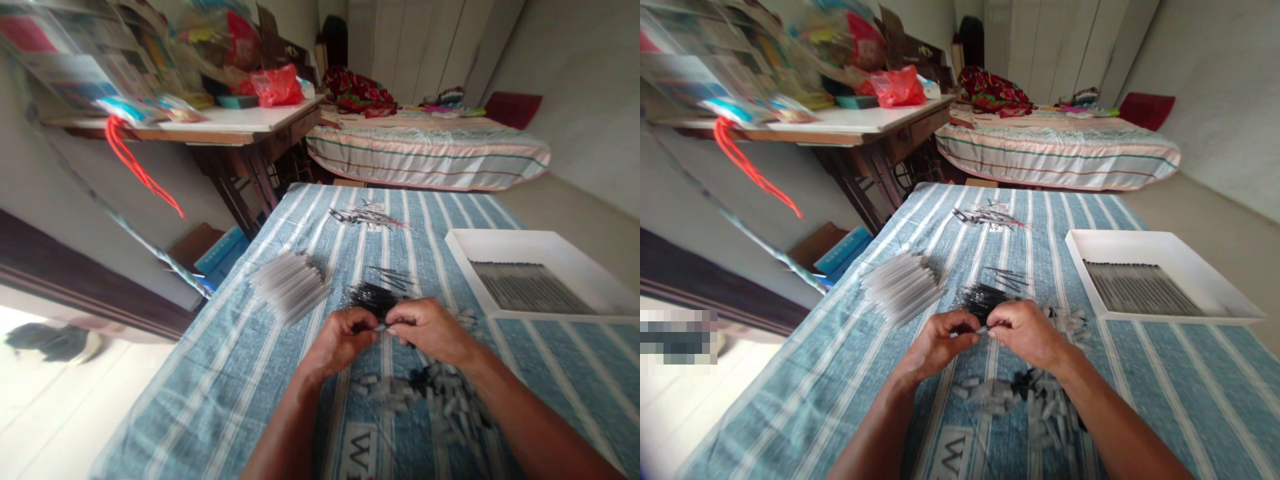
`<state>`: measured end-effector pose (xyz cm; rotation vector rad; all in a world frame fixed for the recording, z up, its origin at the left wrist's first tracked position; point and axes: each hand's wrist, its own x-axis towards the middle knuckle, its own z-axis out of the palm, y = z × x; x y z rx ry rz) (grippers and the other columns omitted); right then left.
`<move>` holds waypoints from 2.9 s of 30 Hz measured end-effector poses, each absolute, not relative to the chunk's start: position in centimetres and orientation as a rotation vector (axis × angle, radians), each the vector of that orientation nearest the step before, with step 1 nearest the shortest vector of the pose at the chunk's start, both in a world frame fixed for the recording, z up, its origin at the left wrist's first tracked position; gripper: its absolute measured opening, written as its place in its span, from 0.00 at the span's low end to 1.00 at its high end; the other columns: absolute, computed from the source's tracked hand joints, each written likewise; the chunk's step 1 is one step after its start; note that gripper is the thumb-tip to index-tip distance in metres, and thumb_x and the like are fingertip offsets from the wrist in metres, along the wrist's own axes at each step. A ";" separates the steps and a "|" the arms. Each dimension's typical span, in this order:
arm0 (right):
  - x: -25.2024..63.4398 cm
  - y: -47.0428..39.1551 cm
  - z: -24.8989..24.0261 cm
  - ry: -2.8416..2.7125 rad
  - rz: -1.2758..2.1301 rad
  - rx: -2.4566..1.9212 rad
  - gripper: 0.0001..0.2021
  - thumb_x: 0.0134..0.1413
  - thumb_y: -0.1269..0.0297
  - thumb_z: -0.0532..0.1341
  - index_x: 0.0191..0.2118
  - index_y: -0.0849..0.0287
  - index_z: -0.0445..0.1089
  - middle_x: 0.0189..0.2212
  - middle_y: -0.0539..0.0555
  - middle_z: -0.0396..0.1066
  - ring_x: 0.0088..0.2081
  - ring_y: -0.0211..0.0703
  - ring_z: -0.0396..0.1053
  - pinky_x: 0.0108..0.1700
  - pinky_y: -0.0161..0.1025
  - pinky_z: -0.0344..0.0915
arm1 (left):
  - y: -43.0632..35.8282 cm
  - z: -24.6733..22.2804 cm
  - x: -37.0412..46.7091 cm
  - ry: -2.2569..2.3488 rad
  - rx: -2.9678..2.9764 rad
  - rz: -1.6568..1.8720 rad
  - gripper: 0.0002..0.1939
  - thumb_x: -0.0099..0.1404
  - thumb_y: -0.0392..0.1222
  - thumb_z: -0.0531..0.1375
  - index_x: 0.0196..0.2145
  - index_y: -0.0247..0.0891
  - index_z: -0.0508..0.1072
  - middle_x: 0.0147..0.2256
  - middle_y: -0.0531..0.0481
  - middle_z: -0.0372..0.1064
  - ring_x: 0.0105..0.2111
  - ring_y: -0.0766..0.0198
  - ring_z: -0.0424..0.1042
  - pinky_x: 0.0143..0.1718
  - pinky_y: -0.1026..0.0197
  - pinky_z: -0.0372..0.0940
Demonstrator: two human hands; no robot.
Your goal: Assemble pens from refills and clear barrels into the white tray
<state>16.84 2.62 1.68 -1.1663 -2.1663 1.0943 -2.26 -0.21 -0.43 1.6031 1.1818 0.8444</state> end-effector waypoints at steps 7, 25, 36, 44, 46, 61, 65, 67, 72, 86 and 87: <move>16.9 2.8 1.4 -2.098 1.333 -1.250 0.05 0.46 0.70 0.59 0.29 0.61 0.72 0.16 0.46 0.68 0.20 0.35 0.68 0.24 0.29 0.60 | -0.2 -1.2 -2.5 1.140 1.610 0.765 0.04 0.56 0.36 0.60 0.29 0.34 0.74 0.26 0.54 0.66 0.27 0.67 0.63 0.29 0.66 0.58; 17.3 2.7 0.6 -2.063 1.412 -1.267 0.06 0.48 0.64 0.61 0.27 0.61 0.71 0.13 0.44 0.63 0.16 0.33 0.64 0.20 0.29 0.56 | -0.4 -0.9 -2.4 1.139 1.626 0.708 0.04 0.56 0.36 0.59 0.29 0.35 0.73 0.25 0.55 0.65 0.26 0.68 0.62 0.29 0.66 0.57; 17.2 2.7 -0.2 -2.124 1.448 -1.228 0.15 0.56 0.60 0.55 0.21 0.60 0.63 0.13 0.44 0.61 0.14 0.30 0.61 0.18 0.27 0.54 | -0.3 -1.2 -2.4 1.122 1.653 0.703 0.03 0.57 0.35 0.58 0.29 0.34 0.72 0.26 0.55 0.63 0.27 0.69 0.61 0.30 0.67 0.57; 17.6 2.6 -0.9 -1.998 1.474 -1.208 0.07 0.49 0.61 0.61 0.33 0.59 0.66 0.19 0.43 0.64 0.17 0.32 0.64 0.21 0.29 0.57 | -0.2 -1.0 -2.4 1.141 1.599 0.715 0.03 0.57 0.36 0.58 0.29 0.34 0.71 0.24 0.56 0.61 0.25 0.69 0.58 0.27 0.67 0.54; 17.5 2.6 -0.9 -1.987 1.483 -1.193 0.06 0.49 0.63 0.60 0.31 0.59 0.65 0.19 0.44 0.64 0.17 0.32 0.64 0.21 0.29 0.57 | -0.2 -1.1 -2.4 1.141 1.603 0.712 0.03 0.57 0.36 0.58 0.29 0.34 0.71 0.24 0.56 0.60 0.25 0.70 0.58 0.26 0.67 0.53; 17.3 2.3 -0.8 -2.092 1.378 -1.252 0.17 0.56 0.57 0.55 0.21 0.60 0.63 0.14 0.45 0.61 0.14 0.31 0.60 0.18 0.28 0.54 | -0.1 -1.0 -2.4 1.124 1.630 0.749 0.03 0.56 0.36 0.58 0.27 0.34 0.71 0.24 0.56 0.60 0.25 0.69 0.58 0.27 0.67 0.55; 17.2 2.2 -0.9 -2.018 1.411 -1.220 0.09 0.52 0.58 0.59 0.29 0.59 0.67 0.17 0.44 0.63 0.16 0.31 0.62 0.18 0.28 0.55 | -0.2 -1.2 -2.3 1.126 1.606 0.729 0.03 0.57 0.36 0.58 0.28 0.34 0.71 0.24 0.56 0.61 0.25 0.70 0.58 0.27 0.67 0.54; 17.2 2.2 -0.9 -2.048 1.378 -1.228 0.12 0.54 0.57 0.58 0.25 0.60 0.65 0.16 0.45 0.62 0.15 0.31 0.61 0.18 0.28 0.54 | -0.2 -1.2 -2.3 1.124 1.604 0.736 0.03 0.57 0.36 0.58 0.28 0.34 0.71 0.24 0.56 0.61 0.25 0.70 0.58 0.27 0.67 0.54; 17.2 2.1 -0.9 -2.048 1.391 -1.241 0.14 0.54 0.55 0.57 0.25 0.60 0.66 0.16 0.45 0.63 0.15 0.31 0.61 0.17 0.28 0.54 | -0.3 -1.1 -2.2 1.140 1.604 0.741 0.03 0.57 0.36 0.58 0.28 0.34 0.70 0.24 0.56 0.60 0.25 0.69 0.58 0.27 0.67 0.54; 17.2 2.0 -1.2 -2.054 1.409 -1.280 0.19 0.57 0.52 0.54 0.20 0.60 0.63 0.14 0.45 0.62 0.14 0.31 0.60 0.17 0.28 0.54 | -0.2 -1.3 -2.2 1.122 1.629 0.737 0.04 0.57 0.38 0.58 0.28 0.35 0.71 0.25 0.55 0.62 0.27 0.68 0.60 0.29 0.66 0.56; 17.2 2.0 -1.2 -2.032 1.428 -1.273 0.18 0.56 0.53 0.55 0.23 0.60 0.64 0.15 0.45 0.63 0.14 0.31 0.60 0.17 0.28 0.54 | -0.2 -1.3 -2.2 1.124 1.628 0.735 0.04 0.57 0.38 0.58 0.28 0.35 0.71 0.25 0.55 0.62 0.26 0.68 0.59 0.28 0.66 0.56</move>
